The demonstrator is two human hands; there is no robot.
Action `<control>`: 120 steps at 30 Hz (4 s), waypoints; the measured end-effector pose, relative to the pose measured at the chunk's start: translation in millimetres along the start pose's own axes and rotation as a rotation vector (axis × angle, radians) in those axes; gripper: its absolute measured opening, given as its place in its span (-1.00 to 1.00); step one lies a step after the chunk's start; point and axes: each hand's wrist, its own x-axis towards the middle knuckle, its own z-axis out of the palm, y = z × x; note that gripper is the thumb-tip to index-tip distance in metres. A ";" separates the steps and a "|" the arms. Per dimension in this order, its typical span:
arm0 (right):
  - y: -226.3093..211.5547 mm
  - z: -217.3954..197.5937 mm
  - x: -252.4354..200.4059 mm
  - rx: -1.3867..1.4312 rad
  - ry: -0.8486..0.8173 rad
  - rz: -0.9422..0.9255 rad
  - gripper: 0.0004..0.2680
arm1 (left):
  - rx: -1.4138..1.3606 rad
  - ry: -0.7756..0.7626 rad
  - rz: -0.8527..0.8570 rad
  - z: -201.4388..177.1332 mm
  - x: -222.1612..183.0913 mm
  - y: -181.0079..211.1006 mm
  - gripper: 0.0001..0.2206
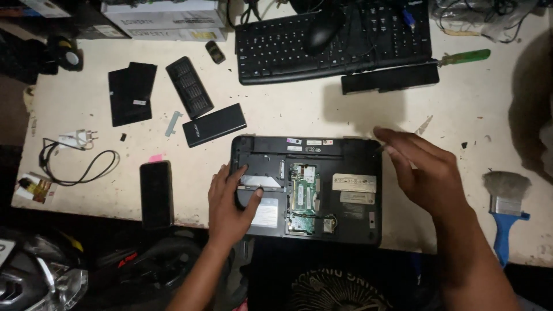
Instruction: Fastening screws on the bottom panel of a laptop using a manual screwdriver to secure the chassis.
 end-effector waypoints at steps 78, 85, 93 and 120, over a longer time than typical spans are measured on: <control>-5.7 6.8 8.3 0.073 0.184 0.039 -0.84 | -0.051 -0.003 -0.028 -9.0 0.1 20.2 -0.48; -2.1 3.1 1.2 0.040 0.173 0.100 -0.83 | -0.047 0.011 -0.007 -4.8 1.0 13.3 -0.48; 18.9 6.7 -13.1 -0.156 0.110 -0.042 -0.74 | -0.009 -0.005 -0.016 -0.1 -0.8 1.3 -0.47; 0.9 -7.9 -7.7 -0.084 0.005 -0.002 -0.84 | -0.004 -0.010 -0.039 0.4 -0.3 1.2 -0.46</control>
